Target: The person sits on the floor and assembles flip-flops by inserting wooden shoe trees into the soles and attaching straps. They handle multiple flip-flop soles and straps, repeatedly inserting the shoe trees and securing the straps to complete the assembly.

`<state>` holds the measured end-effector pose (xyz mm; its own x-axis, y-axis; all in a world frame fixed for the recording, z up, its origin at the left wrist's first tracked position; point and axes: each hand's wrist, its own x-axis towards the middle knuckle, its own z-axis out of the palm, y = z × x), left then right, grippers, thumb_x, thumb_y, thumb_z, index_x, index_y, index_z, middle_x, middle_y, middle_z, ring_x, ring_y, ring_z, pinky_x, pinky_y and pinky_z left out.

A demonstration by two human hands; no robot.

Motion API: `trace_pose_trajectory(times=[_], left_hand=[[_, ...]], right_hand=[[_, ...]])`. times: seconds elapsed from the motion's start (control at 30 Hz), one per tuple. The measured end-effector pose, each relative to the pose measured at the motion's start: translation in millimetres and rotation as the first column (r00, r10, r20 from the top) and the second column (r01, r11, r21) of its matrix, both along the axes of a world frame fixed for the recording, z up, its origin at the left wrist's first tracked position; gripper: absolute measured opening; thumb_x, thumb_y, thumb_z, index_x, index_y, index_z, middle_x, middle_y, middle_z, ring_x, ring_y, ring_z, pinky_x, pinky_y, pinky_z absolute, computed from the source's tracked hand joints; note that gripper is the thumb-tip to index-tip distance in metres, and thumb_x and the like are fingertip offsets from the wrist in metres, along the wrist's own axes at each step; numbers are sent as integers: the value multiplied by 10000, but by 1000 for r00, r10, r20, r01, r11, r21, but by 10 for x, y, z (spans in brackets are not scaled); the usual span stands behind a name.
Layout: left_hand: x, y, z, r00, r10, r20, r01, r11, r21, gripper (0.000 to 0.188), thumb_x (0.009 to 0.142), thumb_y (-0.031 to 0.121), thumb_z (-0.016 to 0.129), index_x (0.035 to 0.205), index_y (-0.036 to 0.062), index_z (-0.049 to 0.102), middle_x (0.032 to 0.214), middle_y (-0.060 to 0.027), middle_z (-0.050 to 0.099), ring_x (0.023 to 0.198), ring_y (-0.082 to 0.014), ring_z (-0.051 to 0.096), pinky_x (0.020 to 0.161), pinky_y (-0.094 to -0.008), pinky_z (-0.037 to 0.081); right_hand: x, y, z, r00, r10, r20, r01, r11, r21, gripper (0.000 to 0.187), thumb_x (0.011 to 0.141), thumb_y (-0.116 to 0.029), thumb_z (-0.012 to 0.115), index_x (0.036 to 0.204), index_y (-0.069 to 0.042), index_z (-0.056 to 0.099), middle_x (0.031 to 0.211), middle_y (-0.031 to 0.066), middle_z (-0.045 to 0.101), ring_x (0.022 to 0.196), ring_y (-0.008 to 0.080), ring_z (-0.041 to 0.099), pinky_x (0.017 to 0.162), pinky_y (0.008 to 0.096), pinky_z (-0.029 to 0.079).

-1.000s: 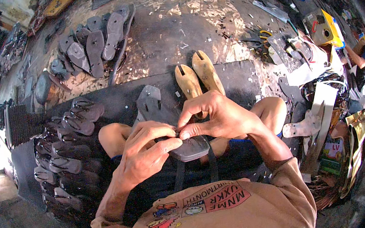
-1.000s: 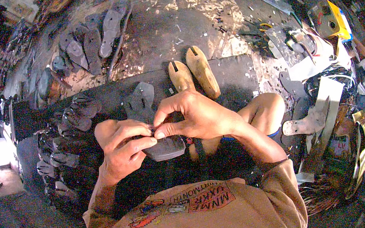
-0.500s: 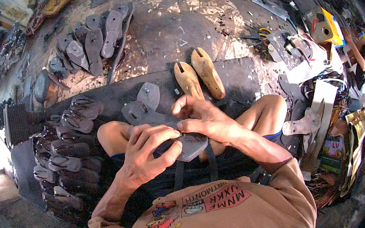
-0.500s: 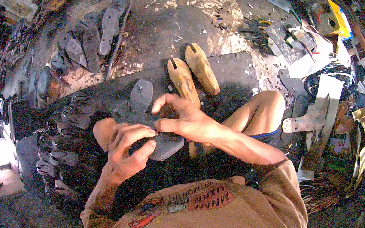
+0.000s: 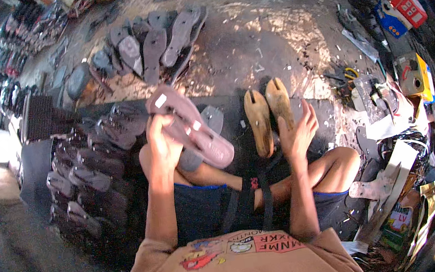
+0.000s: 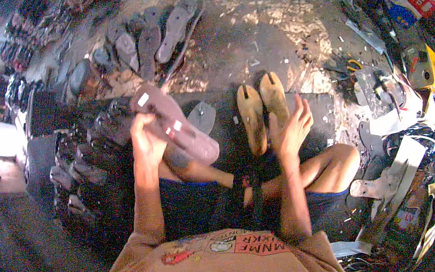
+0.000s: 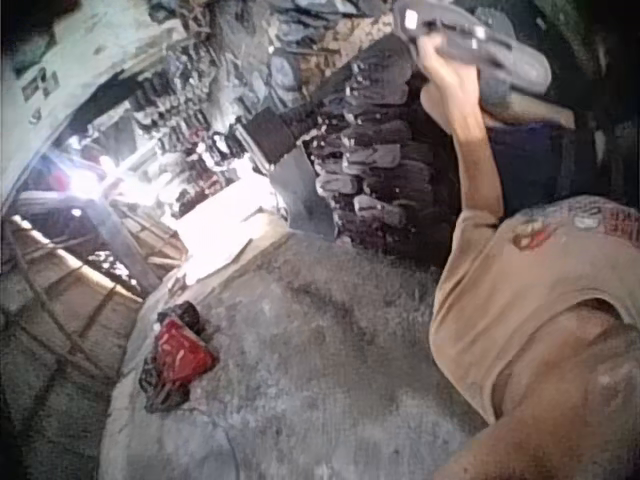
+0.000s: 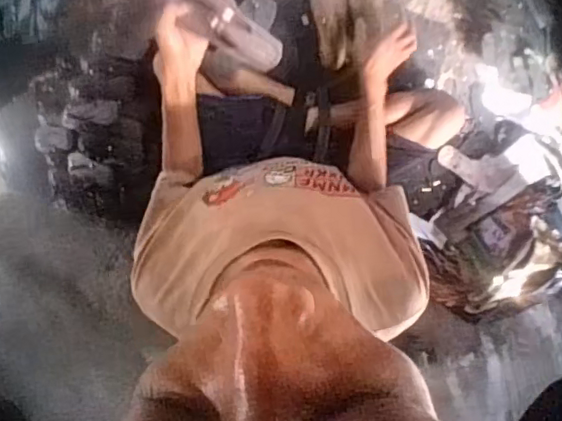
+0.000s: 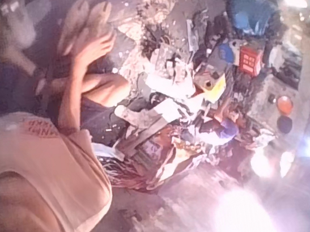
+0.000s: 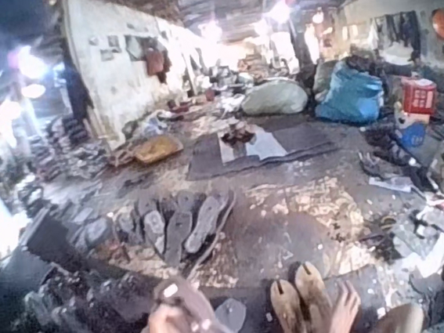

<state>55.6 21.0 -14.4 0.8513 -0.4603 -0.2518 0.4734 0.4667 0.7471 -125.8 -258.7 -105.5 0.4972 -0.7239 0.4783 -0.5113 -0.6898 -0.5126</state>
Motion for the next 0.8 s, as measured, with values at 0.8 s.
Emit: trace_pose_trajectory(times=[0.8], left_hand=[[-244, -423, 208, 998, -45, -32, 38, 979, -199, 602, 1055, 181, 653, 1599, 238, 402, 1407, -245, 605, 1279, -433, 638, 1012, -597, 582]], right_hand=[[-634, 1268, 1162, 719, 254, 648, -690, 143, 709, 609, 902, 21, 670, 1498, 44, 545, 1511, 193, 574, 1385, 269, 566, 1184, 400, 421]])
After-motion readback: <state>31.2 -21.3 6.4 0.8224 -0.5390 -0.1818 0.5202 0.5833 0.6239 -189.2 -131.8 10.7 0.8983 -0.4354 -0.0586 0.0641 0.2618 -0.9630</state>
